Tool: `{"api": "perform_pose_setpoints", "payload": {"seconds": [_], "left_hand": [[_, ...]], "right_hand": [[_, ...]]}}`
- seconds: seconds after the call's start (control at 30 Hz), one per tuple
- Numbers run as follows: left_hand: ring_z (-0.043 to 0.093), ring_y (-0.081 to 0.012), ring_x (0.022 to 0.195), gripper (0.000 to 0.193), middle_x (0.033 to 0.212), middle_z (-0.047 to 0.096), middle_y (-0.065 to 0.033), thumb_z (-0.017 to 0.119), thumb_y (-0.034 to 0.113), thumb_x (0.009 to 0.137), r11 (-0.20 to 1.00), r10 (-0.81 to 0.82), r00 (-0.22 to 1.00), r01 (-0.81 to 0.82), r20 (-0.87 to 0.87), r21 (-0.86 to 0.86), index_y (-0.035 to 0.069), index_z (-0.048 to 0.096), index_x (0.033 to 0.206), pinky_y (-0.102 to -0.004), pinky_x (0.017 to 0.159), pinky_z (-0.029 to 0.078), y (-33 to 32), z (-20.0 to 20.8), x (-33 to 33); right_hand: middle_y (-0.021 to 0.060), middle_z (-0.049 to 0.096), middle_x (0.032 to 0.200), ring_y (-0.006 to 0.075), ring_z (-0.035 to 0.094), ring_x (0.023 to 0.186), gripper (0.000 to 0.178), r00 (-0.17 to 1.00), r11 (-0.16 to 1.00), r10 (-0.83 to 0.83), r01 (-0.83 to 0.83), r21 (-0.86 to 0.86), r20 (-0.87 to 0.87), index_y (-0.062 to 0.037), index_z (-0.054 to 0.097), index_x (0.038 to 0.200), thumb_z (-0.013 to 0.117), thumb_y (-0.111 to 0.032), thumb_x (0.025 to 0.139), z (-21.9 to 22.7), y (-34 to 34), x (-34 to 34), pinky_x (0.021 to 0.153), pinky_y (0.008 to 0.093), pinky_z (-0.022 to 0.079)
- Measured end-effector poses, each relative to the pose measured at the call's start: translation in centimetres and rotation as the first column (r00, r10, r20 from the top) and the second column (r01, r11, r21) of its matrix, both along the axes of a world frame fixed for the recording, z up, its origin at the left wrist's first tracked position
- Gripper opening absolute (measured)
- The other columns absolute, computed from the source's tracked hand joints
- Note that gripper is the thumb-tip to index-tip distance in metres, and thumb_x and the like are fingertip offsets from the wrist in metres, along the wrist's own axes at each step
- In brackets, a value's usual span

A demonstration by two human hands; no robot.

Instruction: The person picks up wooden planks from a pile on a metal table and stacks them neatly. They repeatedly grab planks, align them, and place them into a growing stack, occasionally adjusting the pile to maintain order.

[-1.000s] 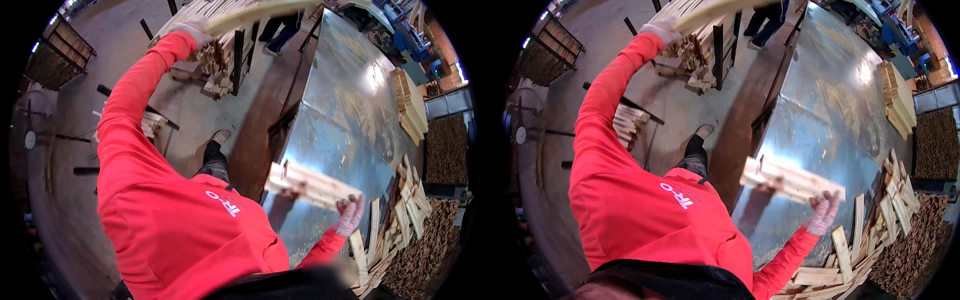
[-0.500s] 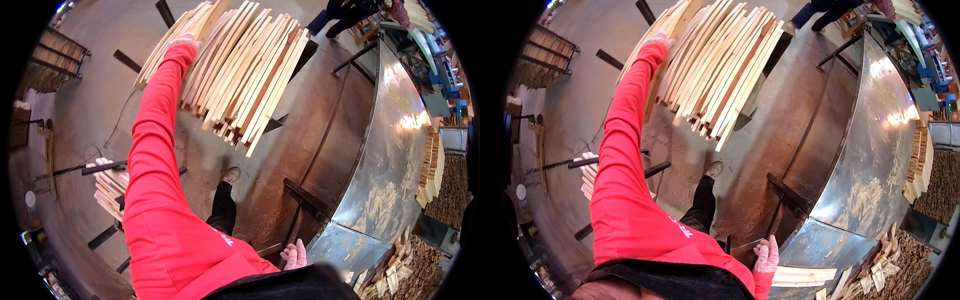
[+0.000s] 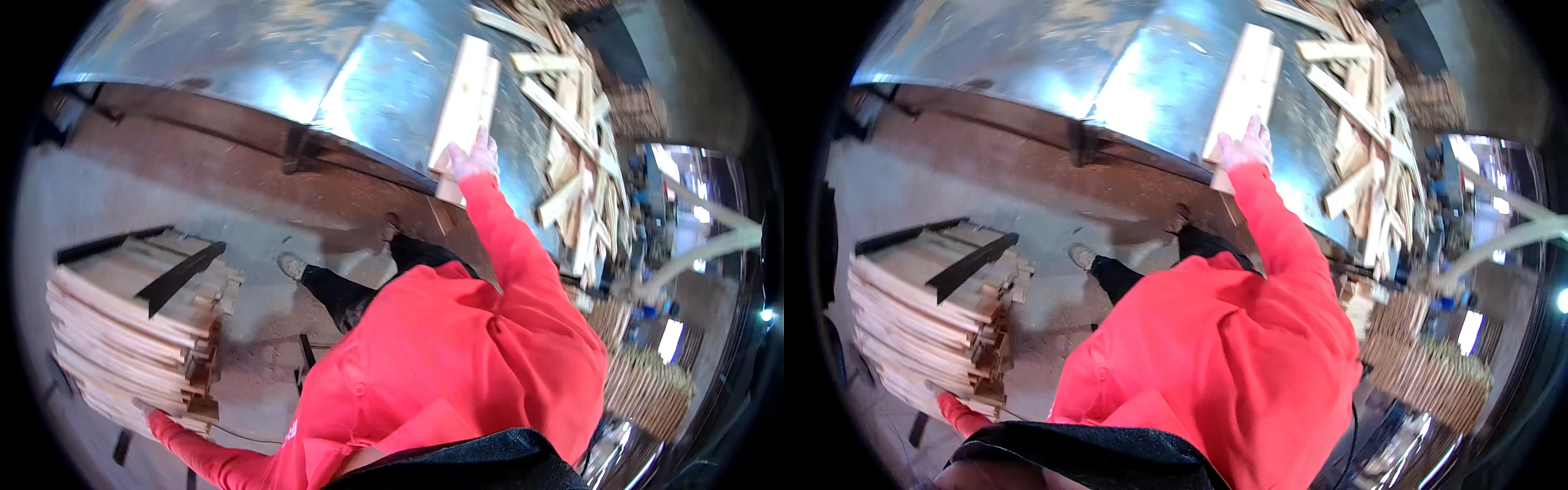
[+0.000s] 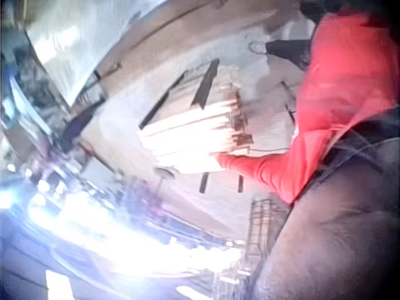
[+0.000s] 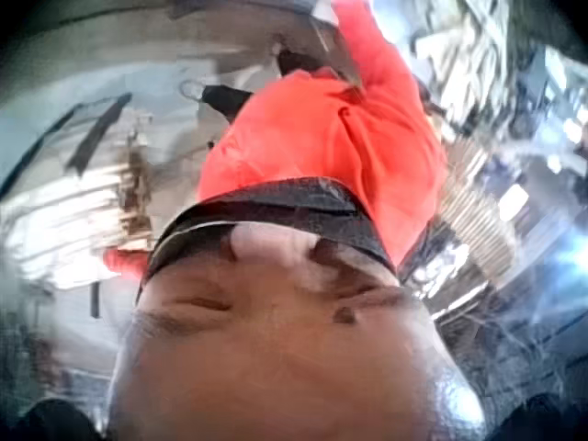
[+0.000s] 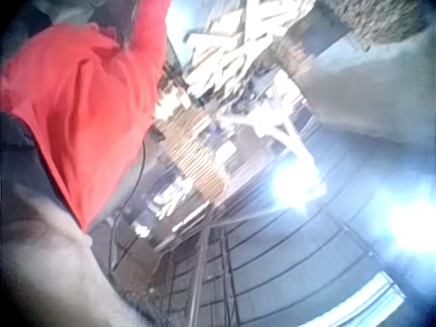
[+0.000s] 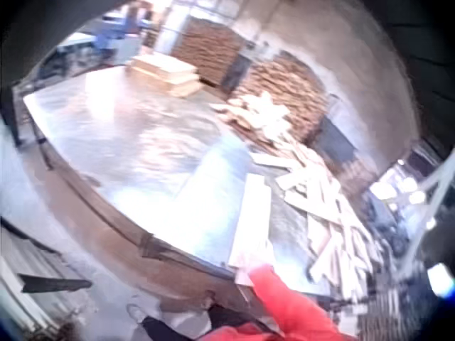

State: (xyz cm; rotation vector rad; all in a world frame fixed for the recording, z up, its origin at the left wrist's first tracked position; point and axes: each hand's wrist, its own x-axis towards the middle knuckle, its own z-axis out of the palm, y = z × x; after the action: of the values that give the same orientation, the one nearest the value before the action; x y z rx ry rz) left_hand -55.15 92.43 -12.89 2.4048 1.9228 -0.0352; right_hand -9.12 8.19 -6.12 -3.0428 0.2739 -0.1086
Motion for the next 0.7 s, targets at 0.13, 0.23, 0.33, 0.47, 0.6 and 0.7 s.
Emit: {"api": "perform_pose_setpoints", "payload": {"seconds": [0.13,0.23,0.33,0.47,0.6,0.7], "left_hand": [[0.052,-0.0266,0.114,0.039,0.120,0.058,-0.0130,0.053,0.020,0.089,0.933,-0.169,0.985,0.147,0.041,0.330,0.005,0.056,0.124,-0.0370,0.102,0.038,-13.4,7.2,13.8],[0.054,-0.0250,0.110,0.036,0.116,0.060,-0.0126,0.056,0.014,0.087,0.851,-0.483,0.702,0.516,0.524,0.093,0.004,0.057,0.122,-0.0360,0.100,0.039,-32.7,5.3,24.8],[0.056,-0.0229,0.107,0.045,0.112,0.062,-0.0112,0.059,0.008,0.085,0.488,-0.453,0.275,0.872,0.848,-0.022,0.003,0.053,0.129,-0.0352,0.095,0.043,-64.4,7.8,39.7],[0.029,-0.0372,0.138,0.102,0.148,0.029,-0.0286,0.056,0.067,0.078,0.256,-0.876,0.355,0.916,0.326,-0.308,0.000,0.022,0.147,-0.0401,0.113,0.025,-84.4,1.4,50.0],[0.025,-0.0385,0.139,0.131,0.146,0.025,-0.0308,0.073,0.069,0.059,0.429,-0.895,0.437,0.783,-0.094,-0.450,0.001,0.007,0.148,-0.0415,0.114,0.023,-93.6,8.5,52.3],[0.030,-0.0375,0.137,0.122,0.148,0.024,-0.0276,0.076,0.056,0.062,0.555,-0.828,0.505,0.684,-0.242,-0.474,0.007,0.006,0.149,-0.0434,0.109,0.032,-94.1,8.3,53.3]], "right_hand": [[0.0244,0.021,0.152,0.0386,0.027,0.139,0.116,0.805,0.828,-0.521,0.557,0.058,-0.284,-0.0097,0.006,0.152,0.071,-0.060,0.070,-2.5,-7.6,3.5,0.111,0.0451,0.031],[0.0265,0.021,0.151,0.0374,0.027,0.139,0.129,0.720,0.696,-0.434,0.650,0.306,-0.542,-0.0092,-0.002,0.152,0.078,-0.058,0.062,-0.2,-8.6,1.9,0.112,0.0439,0.030],[0.0274,0.035,0.144,0.0355,0.043,0.129,0.125,0.712,0.550,-0.329,0.678,0.487,-0.620,-0.0043,0.004,0.150,0.080,-0.051,0.063,-2.0,-12.6,4.9,0.107,0.0404,0.037],[0.0223,0.060,0.118,0.0304,0.059,0.108,0.091,0.878,0.138,0.123,0.447,0.884,-0.463,0.0006,0.027,0.144,0.073,-0.040,0.077,-12.0,-15.2,8.4,0.092,0.0424,0.048],[0.0157,0.065,0.106,0.0261,0.061,0.099,0.061,0.805,-0.180,0.417,0.527,0.830,-0.421,-0.0059,0.053,0.131,0.062,-0.046,0.086,-16.5,-19.9,10.0,0.085,0.0436,0.050],[0.0205,0.063,0.113,0.0317,0.058,0.110,0.063,0.671,0.174,0.692,0.202,0.964,-0.266,-0.0090,0.056,0.129,0.060,-0.053,0.084,-8.6,-24.9,10.1,0.095,0.0434,0.045]]}}
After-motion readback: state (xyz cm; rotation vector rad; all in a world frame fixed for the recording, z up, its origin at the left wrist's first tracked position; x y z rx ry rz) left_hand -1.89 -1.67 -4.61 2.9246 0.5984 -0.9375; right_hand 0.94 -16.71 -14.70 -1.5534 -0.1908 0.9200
